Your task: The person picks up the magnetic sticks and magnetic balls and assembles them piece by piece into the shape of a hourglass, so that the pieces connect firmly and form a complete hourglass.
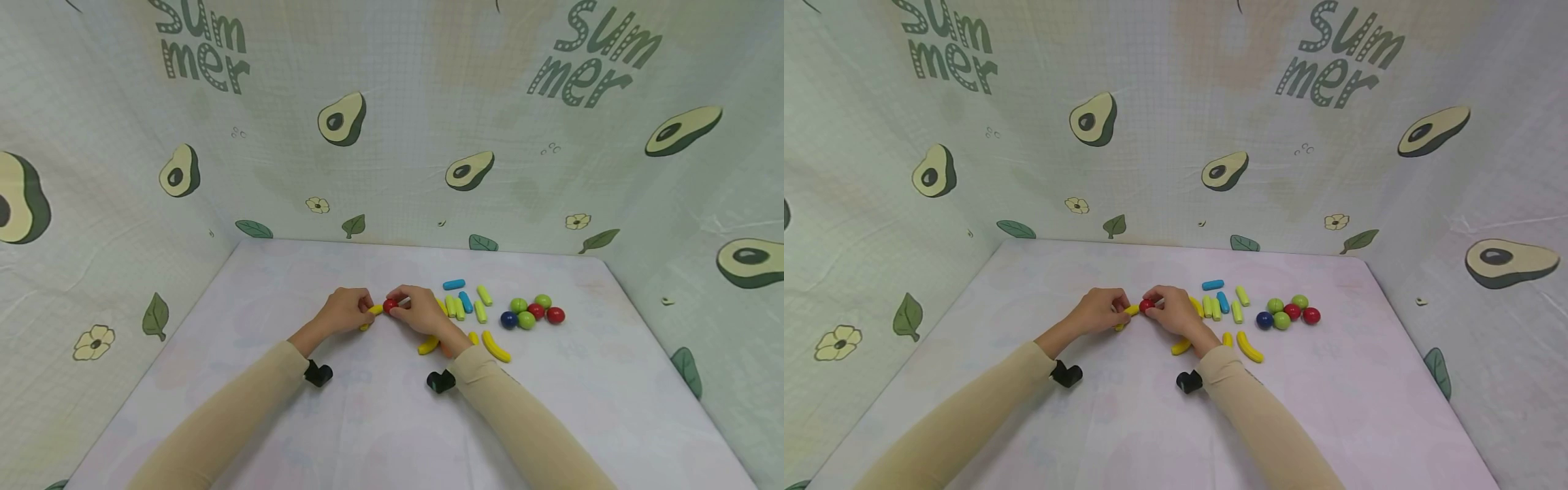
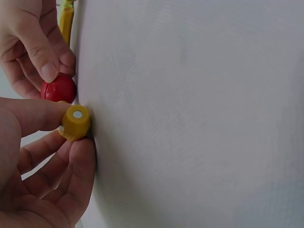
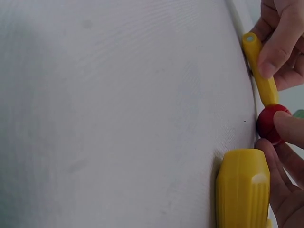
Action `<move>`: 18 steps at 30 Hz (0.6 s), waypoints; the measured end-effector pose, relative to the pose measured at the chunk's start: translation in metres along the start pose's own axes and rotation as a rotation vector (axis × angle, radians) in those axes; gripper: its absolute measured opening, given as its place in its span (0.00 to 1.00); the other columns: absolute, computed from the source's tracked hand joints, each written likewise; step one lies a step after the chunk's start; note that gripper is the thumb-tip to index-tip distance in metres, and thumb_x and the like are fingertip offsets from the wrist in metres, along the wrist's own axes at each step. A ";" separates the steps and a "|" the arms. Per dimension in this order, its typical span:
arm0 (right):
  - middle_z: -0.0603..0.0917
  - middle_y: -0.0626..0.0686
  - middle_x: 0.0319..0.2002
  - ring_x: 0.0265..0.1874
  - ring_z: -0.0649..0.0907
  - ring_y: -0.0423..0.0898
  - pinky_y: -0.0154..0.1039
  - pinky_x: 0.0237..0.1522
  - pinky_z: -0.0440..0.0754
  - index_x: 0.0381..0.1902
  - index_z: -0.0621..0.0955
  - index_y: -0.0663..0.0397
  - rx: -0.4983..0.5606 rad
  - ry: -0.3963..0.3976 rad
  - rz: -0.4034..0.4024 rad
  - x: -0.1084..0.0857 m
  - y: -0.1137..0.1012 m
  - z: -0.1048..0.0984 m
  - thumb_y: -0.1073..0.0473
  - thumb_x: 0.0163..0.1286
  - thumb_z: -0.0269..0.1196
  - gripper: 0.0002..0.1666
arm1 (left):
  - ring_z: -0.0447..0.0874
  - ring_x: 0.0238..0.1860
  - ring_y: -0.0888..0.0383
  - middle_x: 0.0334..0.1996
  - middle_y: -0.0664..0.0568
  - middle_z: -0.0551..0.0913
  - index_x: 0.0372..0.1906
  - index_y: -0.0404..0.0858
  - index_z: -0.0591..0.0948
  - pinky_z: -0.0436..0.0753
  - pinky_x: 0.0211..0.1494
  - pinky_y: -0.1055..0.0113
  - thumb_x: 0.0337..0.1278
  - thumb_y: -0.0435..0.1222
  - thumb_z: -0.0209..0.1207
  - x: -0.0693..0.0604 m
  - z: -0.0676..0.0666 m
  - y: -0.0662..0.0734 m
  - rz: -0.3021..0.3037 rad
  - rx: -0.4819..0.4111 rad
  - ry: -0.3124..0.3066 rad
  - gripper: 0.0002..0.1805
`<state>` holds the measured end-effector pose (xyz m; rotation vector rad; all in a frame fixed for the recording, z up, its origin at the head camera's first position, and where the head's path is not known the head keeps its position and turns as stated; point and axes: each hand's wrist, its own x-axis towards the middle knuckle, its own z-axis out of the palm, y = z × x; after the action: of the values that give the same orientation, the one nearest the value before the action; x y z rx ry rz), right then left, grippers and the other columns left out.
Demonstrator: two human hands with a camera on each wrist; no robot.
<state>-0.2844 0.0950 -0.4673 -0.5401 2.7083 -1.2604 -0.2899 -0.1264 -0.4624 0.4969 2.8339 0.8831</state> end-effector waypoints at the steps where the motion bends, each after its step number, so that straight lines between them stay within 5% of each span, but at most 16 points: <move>1: 0.87 0.53 0.53 0.46 0.87 0.48 0.45 0.55 0.87 0.58 0.85 0.51 -0.001 -0.001 0.001 0.000 0.000 0.000 0.62 0.75 0.69 0.15 | 0.81 0.30 0.58 0.31 0.55 0.84 0.43 0.41 0.86 0.81 0.32 0.68 0.62 0.37 0.72 0.000 0.000 0.000 0.003 0.002 0.000 0.08; 7: 0.87 0.54 0.54 0.48 0.87 0.50 0.45 0.56 0.87 0.59 0.84 0.52 -0.007 0.011 0.002 -0.001 -0.001 -0.001 0.61 0.75 0.70 0.16 | 0.80 0.29 0.59 0.31 0.55 0.84 0.54 0.41 0.86 0.80 0.34 0.67 0.65 0.37 0.70 -0.001 0.002 0.001 0.043 0.014 0.001 0.14; 18: 0.89 0.54 0.52 0.46 0.87 0.49 0.44 0.54 0.88 0.56 0.85 0.52 -0.003 0.035 0.002 -0.002 0.002 0.000 0.60 0.73 0.72 0.16 | 0.79 0.29 0.59 0.31 0.55 0.83 0.52 0.37 0.85 0.78 0.33 0.68 0.66 0.38 0.69 -0.006 0.006 0.008 0.063 0.005 -0.016 0.14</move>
<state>-0.2829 0.0968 -0.4685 -0.5204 2.7387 -1.2776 -0.2809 -0.1189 -0.4624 0.5945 2.8210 0.8782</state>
